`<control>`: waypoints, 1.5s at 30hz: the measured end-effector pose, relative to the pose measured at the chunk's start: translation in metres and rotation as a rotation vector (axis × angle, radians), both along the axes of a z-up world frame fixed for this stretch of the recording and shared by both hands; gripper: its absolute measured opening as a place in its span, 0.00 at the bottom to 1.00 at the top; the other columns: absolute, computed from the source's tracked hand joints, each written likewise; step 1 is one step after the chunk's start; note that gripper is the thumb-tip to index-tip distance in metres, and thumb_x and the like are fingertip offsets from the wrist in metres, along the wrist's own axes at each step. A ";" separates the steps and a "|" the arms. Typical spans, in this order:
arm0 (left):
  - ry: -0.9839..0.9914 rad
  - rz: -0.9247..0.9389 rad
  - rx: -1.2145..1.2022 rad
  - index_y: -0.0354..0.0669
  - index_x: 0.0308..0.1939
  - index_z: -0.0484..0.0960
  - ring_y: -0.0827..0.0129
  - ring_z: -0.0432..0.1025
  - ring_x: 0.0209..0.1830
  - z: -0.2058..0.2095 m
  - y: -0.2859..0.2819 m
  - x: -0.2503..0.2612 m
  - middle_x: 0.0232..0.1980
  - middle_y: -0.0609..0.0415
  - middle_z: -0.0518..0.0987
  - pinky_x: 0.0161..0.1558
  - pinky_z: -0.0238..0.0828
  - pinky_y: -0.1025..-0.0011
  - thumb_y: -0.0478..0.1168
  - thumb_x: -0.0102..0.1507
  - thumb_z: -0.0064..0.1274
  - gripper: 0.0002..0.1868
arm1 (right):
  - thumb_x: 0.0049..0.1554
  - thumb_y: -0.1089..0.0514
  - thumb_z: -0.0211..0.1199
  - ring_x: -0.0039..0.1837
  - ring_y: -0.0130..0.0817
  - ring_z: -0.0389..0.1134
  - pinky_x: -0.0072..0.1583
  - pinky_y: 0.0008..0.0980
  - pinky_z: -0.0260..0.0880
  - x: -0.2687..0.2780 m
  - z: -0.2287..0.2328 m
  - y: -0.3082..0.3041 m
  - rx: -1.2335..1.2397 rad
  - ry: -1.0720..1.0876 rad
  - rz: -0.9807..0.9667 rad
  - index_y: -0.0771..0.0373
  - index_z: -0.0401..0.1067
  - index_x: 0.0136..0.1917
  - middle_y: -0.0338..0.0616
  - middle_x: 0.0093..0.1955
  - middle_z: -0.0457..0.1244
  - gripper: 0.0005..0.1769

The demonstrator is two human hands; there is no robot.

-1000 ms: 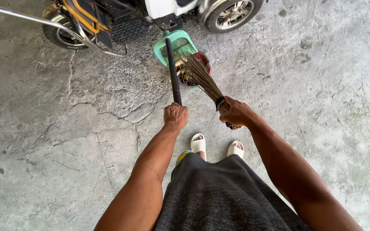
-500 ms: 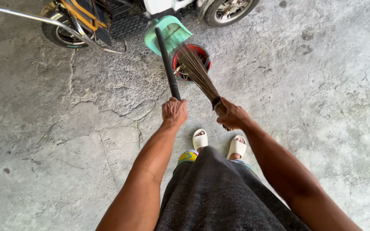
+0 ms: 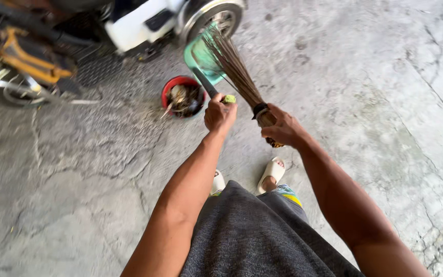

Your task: The person sweeps debris into a handheld dustpan using a broom while walking across a paved outdoor surface.

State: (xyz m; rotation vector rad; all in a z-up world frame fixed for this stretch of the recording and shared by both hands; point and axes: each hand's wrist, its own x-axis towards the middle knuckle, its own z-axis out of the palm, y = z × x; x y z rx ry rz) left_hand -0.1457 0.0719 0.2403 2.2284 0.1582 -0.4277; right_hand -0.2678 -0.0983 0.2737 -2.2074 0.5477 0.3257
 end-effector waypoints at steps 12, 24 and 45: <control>0.241 0.130 -0.436 0.40 0.33 0.78 0.65 0.70 0.30 -0.027 -0.295 -0.008 0.30 0.53 0.78 0.34 0.66 0.64 0.41 0.52 0.54 0.09 | 0.38 0.53 0.70 0.53 0.41 0.72 0.51 0.40 0.72 -0.043 -0.029 -0.278 0.271 0.151 -0.307 0.54 0.60 0.77 0.52 0.56 0.69 0.53; 0.326 0.000 -0.545 0.41 0.30 0.79 0.71 0.72 0.30 -0.120 -0.563 0.036 0.31 0.58 0.80 0.33 0.68 0.71 0.35 0.49 0.55 0.07 | 0.41 0.56 0.71 0.45 0.38 0.70 0.44 0.37 0.72 -0.029 -0.073 -0.531 0.480 0.063 -0.640 0.61 0.67 0.71 0.51 0.50 0.69 0.43; 0.161 -0.839 0.107 0.51 0.47 0.84 0.50 0.78 0.45 -0.269 -1.046 0.114 0.43 0.45 0.84 0.44 0.73 0.58 0.46 0.45 0.67 0.25 | 0.40 0.67 0.71 0.43 0.41 0.71 0.43 0.40 0.75 -0.077 -0.303 -0.971 0.570 0.304 -1.260 0.51 0.49 0.81 0.41 0.51 0.62 0.59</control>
